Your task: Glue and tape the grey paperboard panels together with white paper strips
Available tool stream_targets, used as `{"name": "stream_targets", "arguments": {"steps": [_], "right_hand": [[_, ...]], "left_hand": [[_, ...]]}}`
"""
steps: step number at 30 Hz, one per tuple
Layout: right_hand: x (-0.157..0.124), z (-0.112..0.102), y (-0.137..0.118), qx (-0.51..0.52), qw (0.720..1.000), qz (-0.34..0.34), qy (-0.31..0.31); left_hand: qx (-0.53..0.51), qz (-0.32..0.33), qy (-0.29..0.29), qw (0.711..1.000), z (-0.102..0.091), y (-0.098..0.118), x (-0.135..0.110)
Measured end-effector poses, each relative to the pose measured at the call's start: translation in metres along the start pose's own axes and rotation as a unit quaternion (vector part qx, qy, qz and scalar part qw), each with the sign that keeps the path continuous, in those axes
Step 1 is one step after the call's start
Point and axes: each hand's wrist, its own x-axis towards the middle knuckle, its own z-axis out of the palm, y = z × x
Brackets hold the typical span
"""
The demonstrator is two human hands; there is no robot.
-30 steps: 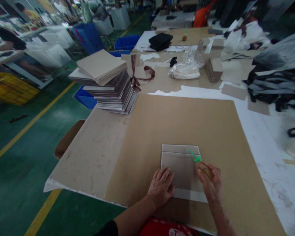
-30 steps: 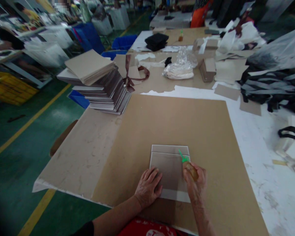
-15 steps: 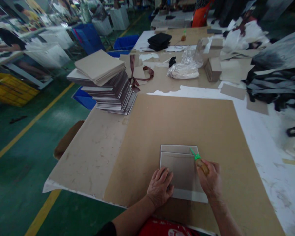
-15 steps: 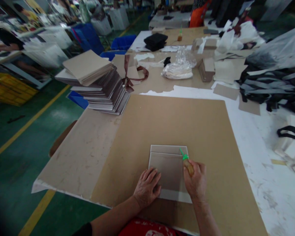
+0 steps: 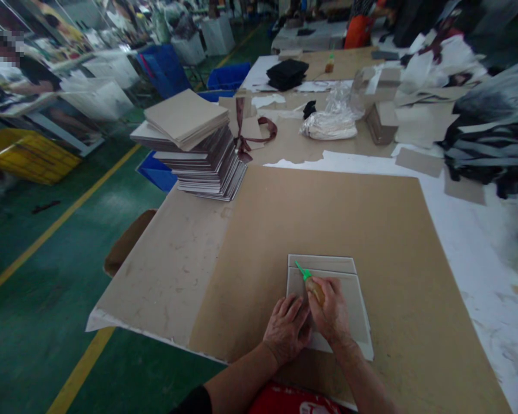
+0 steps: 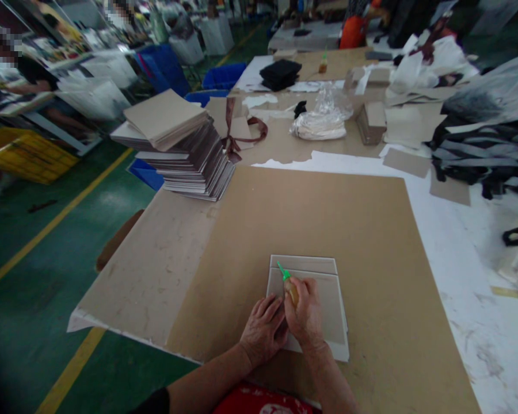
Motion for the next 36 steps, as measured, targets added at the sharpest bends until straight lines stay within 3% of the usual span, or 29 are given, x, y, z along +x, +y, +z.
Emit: {"name": "stream_targets", "arguments": {"steps": [9, 17, 20, 23, 31, 36], "right_hand": [[0.003, -0.029, 0.013, -0.033, 0.998, 0.031, 0.038], [0.002, 0.009, -0.008, 0.009, 1.000, 0.007, -0.012], [0.003, 0.013, -0.008, 0.025, 1.000, 0.015, -0.009], [0.002, 0.000, 0.002, 0.032, 0.999, 0.041, 0.011], [-0.002, -0.065, 0.048, 0.057, 0.970, 0.198, 0.133], [-0.003, -0.061, 0.031, 0.215, 0.930, 0.259, 0.151]], "left_hand": [[-0.010, -0.002, -0.002, 1.000, -0.001, -0.001, -0.002], [-0.006, -0.001, -0.006, 1.000, -0.002, 0.000, 0.002], [-0.003, -0.001, -0.007, 1.000, -0.005, 0.001, 0.003], [0.002, -0.001, -0.007, 1.000, -0.006, 0.002, 0.002], [0.020, 0.006, 0.016, 1.000, -0.012, 0.003, 0.005], [0.087, 0.046, 0.073, 0.993, -0.007, -0.008, 0.002]]}}
